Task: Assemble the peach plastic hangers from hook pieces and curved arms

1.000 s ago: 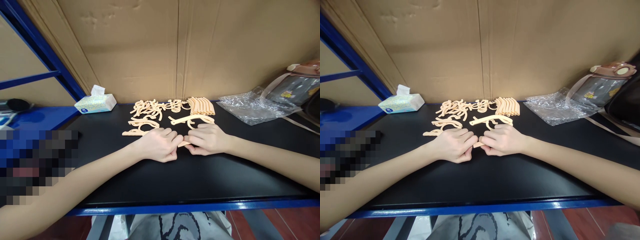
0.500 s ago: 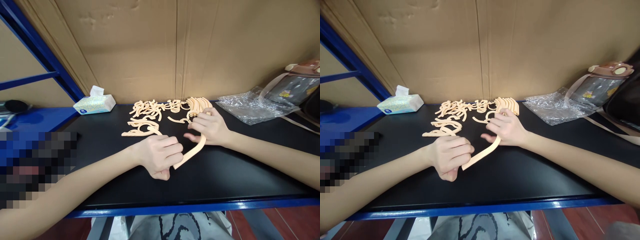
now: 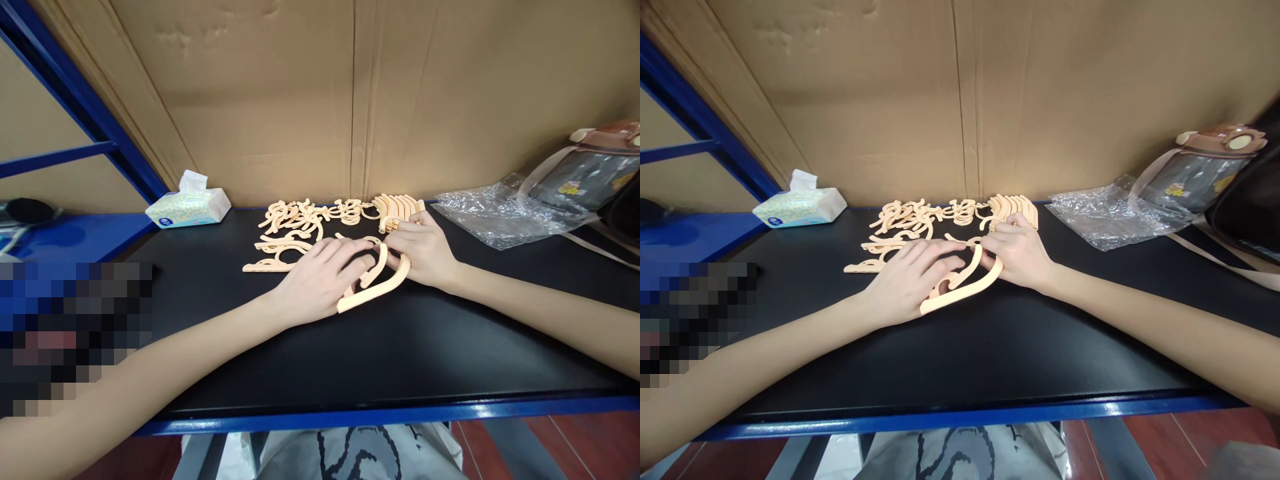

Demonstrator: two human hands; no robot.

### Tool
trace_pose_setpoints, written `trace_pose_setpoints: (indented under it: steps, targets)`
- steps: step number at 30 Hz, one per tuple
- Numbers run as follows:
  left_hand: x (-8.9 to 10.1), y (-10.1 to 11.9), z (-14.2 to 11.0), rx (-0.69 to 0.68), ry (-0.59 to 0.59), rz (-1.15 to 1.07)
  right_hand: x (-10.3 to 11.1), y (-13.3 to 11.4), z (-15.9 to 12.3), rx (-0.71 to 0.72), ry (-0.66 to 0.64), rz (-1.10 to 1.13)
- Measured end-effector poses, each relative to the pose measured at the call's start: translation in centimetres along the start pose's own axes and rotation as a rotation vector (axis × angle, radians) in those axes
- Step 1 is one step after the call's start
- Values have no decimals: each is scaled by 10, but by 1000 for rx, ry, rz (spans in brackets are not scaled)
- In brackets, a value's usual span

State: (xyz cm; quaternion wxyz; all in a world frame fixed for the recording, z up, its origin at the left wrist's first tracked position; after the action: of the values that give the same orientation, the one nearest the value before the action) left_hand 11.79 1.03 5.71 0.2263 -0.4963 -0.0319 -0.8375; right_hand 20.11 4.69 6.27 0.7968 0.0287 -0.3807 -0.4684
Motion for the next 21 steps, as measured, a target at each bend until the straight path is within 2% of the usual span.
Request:
trace_pose_setpoints:
  steps: [2,4,8,13,21]
  targets:
    - [-5,-8,0,53,-37,-56,-4,3,-1,-22,-13,-24]
    - [-9,-8,0,46,-78,-113,-9,8,-2,-71,-35,-27]
    - [-8,7,-1,-79,-89,-189,-13,17,-2,-176,-56,-13]
    - [-1,20,-1,-171,-55,-166,-6,10,0,-143,-19,-12]
    - [-12,11,-1,-76,-144,-149,-11,21,-2,-231,-67,6]
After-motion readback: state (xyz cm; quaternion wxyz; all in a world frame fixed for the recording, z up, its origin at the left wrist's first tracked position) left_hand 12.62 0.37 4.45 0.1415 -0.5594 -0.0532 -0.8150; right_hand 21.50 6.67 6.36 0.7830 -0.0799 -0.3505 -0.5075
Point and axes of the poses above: each hand's wrist, its own z-axis towards the middle knuckle, its own x-axis out of the back of the hand, y = z × x, the point moved 10 cm from there along z, towards the middle knuckle, and after that the axes turned 10 degrees about -z, right-handed, at the moved point
